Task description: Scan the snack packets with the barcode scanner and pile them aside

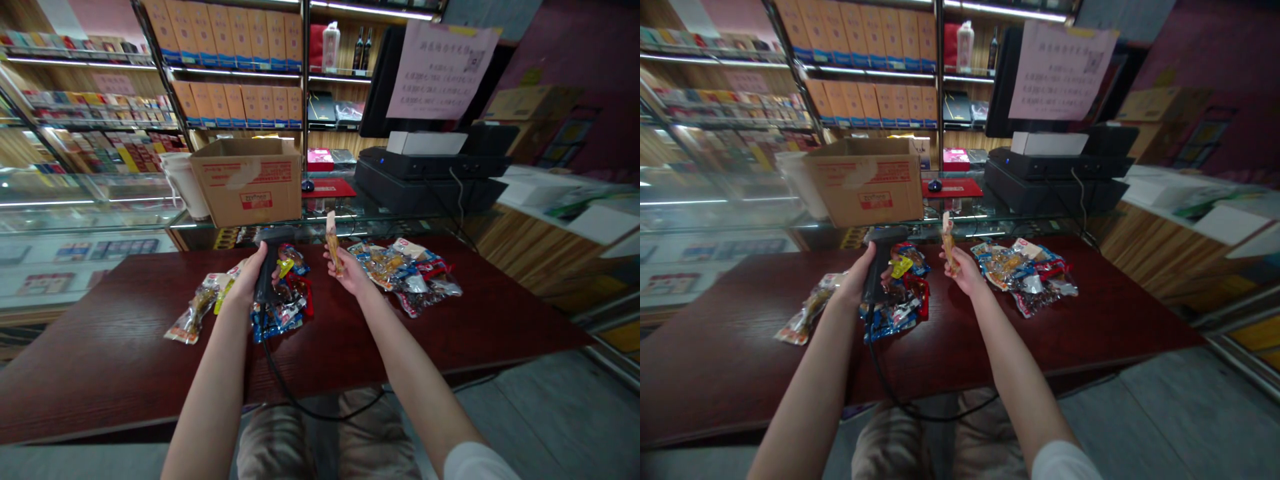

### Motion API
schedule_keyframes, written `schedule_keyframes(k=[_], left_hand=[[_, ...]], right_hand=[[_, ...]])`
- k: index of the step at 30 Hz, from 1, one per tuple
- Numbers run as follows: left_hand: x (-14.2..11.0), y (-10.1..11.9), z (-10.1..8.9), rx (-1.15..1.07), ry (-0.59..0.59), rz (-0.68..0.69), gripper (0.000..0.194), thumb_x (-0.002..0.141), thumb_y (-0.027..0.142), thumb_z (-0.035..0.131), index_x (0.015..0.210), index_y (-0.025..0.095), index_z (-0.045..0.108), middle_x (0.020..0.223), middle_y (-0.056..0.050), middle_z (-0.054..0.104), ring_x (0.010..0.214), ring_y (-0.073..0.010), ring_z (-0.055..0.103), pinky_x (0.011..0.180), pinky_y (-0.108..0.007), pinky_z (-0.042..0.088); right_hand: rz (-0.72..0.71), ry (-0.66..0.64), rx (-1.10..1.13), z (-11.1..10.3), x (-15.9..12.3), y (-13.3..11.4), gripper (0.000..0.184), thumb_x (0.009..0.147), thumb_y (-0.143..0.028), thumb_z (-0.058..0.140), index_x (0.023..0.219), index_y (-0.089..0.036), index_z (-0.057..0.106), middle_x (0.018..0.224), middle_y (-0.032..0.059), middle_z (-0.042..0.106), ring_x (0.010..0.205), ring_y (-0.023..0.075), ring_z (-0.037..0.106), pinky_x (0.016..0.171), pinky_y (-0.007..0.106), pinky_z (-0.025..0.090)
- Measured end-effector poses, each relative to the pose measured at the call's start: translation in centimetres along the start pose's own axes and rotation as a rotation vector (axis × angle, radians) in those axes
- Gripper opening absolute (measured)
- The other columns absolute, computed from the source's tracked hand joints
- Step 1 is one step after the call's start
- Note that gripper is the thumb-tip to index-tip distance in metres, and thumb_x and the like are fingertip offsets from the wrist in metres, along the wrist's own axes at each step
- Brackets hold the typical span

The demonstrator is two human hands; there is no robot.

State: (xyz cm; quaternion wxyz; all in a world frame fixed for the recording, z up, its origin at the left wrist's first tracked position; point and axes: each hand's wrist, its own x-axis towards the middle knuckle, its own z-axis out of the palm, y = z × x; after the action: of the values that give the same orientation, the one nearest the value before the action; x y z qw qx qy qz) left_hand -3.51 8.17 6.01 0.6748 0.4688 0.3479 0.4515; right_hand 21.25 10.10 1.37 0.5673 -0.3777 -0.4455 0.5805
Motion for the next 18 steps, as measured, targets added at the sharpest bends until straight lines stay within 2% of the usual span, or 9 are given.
schedule_keyframes(k=[3,6,10,13,16,18], left_hand=[[-0.1,-0.1,0.2,-0.018,-0.057,0.01,0.063,0.078,0.072,0.057,0.102,0.013,0.062,0.048,0.004,0.048,0.04,-0.0096,0.047,0.038,-0.019,0.033],[-0.3,-0.1,0.7,-0.017,-0.102,-0.01,0.063,0.077,0.07,0.059,0.101,0.012,0.062,0.048,0.003,0.048,0.04,-0.01,0.047,0.039,-0.019,0.033],[-0.5,-0.1,1.0,-0.006,-0.15,-0.009,0.062,0.077,0.069,0.061,0.101,0.012,0.062,0.048,0.002,0.049,0.04,-0.0096,0.046,0.04,-0.02,0.034],[-0.5,0.0,1.1,0.005,-0.168,-0.004,0.061,0.077,0.069,0.06,0.101,0.012,0.062,0.048,0.003,0.049,0.039,-0.0096,0.045,0.04,-0.021,0.035],[-0.6,0.0,1.1,0.021,-0.174,-0.009,0.064,0.076,0.071,0.06,0.1,0.012,0.061,0.047,0.003,0.048,0.04,-0.0102,0.046,0.04,-0.021,0.035],[-0.5,0.0,1.0,0.026,-0.174,-0.005,0.064,0.075,0.071,0.061,0.1,0.012,0.061,0.047,0.003,0.049,0.041,-0.0101,0.046,0.04,-0.021,0.035]], right_hand=[[0.033,-0.074,-0.001,-0.2,-0.3,-0.5,0.042,0.086,-0.05,0.046,0.104,-0.019,0.066,0.094,0.0083,0.071,0.044,0.0089,0.031,0.039,0.024,0.026],[0.045,-0.122,0.007,-0.3,-0.6,-0.6,0.046,0.087,-0.049,0.039,0.106,-0.017,0.066,0.101,0.0109,0.072,0.043,0.0084,0.018,0.039,0.024,0.02],[0.062,-0.134,-0.043,-0.6,-1.0,-0.6,0.048,0.085,-0.048,0.038,0.107,-0.016,0.066,0.102,0.0119,0.072,0.043,0.0077,0.015,0.041,0.023,0.021],[0.078,-0.1,-0.05,-0.9,-1.3,-0.8,0.043,0.086,-0.044,0.038,0.103,-0.016,0.065,0.096,0.0109,0.072,0.043,0.0074,0.014,0.041,0.023,0.02],[0.126,-0.082,0.036,-1.2,-1.2,-0.8,0.036,0.088,-0.039,0.037,0.095,-0.016,0.064,0.084,0.0079,0.069,0.042,0.007,0.012,0.04,0.022,0.017],[0.172,-0.118,0.142,-1.4,-1.1,-0.7,0.033,0.09,-0.036,0.037,0.095,-0.016,0.063,0.077,0.0039,0.066,0.042,0.0067,0.011,0.039,0.021,0.016]])
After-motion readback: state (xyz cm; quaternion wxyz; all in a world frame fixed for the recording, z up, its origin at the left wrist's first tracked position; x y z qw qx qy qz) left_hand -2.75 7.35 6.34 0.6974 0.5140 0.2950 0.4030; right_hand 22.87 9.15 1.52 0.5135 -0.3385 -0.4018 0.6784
